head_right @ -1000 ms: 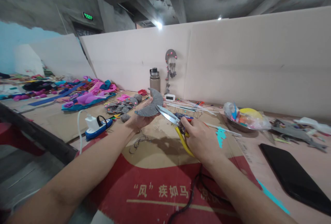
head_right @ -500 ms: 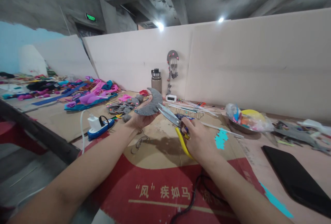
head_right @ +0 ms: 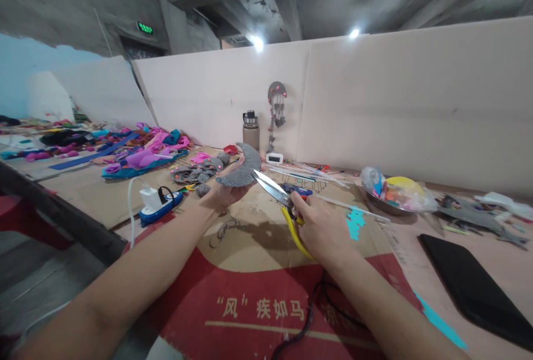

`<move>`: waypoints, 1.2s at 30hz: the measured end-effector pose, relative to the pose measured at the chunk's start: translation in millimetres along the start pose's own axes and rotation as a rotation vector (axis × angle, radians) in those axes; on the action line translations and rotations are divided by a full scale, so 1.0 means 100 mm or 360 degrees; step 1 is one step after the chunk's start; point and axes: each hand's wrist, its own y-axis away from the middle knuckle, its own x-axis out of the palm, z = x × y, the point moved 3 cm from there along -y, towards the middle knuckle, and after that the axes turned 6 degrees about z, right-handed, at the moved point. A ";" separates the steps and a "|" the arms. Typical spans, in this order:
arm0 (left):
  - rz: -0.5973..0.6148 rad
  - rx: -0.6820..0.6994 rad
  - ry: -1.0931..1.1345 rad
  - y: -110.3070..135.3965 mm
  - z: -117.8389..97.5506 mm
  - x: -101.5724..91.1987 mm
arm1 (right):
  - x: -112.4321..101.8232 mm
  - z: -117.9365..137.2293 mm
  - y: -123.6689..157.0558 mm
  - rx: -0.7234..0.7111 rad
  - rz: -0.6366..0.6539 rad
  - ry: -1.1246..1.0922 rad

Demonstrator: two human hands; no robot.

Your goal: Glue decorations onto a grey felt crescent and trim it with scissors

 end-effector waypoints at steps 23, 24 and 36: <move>0.0078 -0.0059 0.0016 0.04 -0.02 0.11 | 0.08 -0.05 0.00 0.0043 -0.0183 -0.0520; 0.0078 -0.0040 -0.0002 0.04 -0.02 0.11 | 0.08 -0.06 0.00 0.0068 -0.0199 -0.0544; -0.0084 -0.0049 -0.0126 0.03 0.00 0.12 | 0.12 -0.01 -0.02 0.0078 -0.0074 -0.0260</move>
